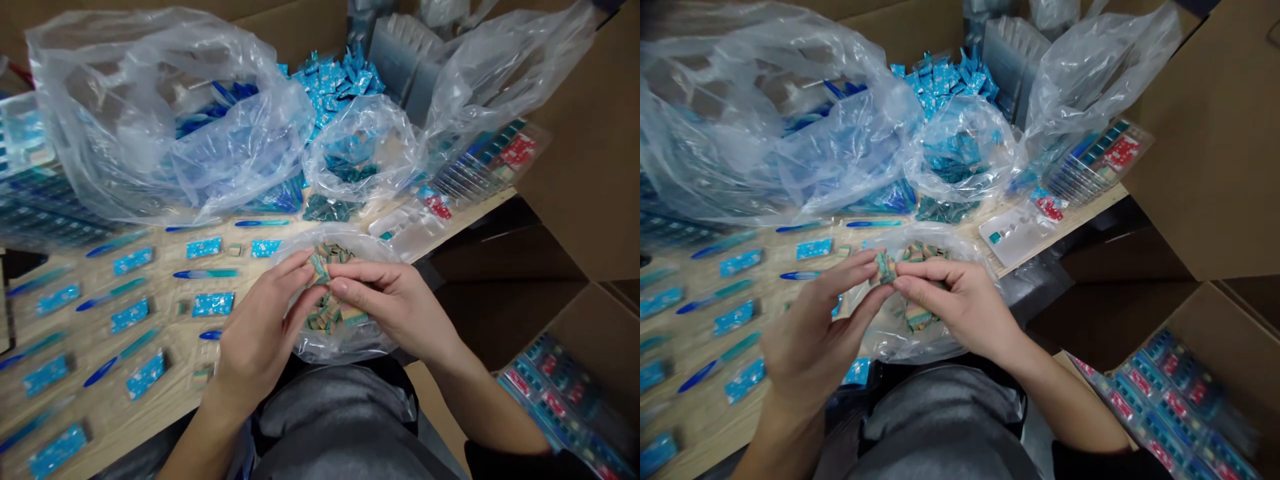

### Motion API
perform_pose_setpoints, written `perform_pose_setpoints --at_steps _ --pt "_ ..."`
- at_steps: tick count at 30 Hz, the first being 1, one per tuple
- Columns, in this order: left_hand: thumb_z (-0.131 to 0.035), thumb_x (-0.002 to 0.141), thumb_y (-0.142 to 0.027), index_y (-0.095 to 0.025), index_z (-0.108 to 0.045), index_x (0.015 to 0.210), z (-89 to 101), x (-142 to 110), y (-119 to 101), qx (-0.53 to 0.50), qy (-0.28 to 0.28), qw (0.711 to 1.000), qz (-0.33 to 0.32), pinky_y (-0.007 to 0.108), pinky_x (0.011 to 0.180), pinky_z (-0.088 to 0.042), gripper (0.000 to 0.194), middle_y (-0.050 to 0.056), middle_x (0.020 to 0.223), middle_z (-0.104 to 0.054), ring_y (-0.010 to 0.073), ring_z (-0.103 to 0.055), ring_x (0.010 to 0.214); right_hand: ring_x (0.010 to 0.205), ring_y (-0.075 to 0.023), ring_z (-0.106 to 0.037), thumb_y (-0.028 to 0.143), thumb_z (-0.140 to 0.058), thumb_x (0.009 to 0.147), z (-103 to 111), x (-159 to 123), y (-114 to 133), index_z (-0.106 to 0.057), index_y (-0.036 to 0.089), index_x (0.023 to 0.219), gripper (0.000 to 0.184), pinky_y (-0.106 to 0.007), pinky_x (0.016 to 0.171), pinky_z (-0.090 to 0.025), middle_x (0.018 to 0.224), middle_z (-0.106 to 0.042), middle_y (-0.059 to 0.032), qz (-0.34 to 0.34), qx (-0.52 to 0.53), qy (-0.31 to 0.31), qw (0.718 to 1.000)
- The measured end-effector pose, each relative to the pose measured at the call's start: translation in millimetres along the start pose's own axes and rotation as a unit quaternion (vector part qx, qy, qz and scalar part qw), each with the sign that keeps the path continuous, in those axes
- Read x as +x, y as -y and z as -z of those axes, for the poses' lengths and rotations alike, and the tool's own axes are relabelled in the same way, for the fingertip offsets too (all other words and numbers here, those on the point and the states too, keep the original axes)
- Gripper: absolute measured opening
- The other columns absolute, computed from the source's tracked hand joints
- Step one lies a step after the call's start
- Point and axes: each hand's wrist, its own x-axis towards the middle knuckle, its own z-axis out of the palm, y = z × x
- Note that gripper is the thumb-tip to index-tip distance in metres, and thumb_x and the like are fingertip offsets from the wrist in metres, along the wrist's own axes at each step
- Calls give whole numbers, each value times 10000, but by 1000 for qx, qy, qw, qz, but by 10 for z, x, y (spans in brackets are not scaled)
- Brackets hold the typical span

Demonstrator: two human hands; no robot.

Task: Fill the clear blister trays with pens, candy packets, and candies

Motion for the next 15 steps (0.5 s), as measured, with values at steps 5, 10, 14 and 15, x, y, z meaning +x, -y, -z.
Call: perform_pose_setpoints --at_steps 5,10,14,15 --pt "-658 898 -91 -160 -613 1096 10 -67 53 -67 0 997 26 224 939 -580 213 58 1118 -717 130 -698 1056 807 -112 -699 312 -754 810 25 14 -3 -804 250 993 199 -211 736 -577 986 -776 -10 -37 19 32 999" --pt "-710 840 -45 -204 -638 1122 6 -179 41 -149 -69 982 94 262 915 -594 332 30 1128 -714 139 -692 1058 763 -121 -721 311 -740 826 29 42 60 -792 259 1036 223 -201 669 -599 997 -782 -11 -38 -72 33 996" --pt "-720 855 -123 -216 -672 1038 229 -456 190 -91 -208 955 193 286 843 -623 210 17 1046 -738 156 -713 1013 880 -159 -754 306 -745 853 154 9 58 -788 359 1049 207 -152 662 -587 1057 -770 -8 25 -212 -1 977" --pt "-727 856 -159 -214 -678 997 336 -591 274 -56 -249 939 231 281 811 -627 159 15 1011 -745 157 -724 978 854 -172 -761 281 -740 860 204 20 32 -789 362 1056 218 -138 599 -571 1035 -772 -29 56 -231 6 971"
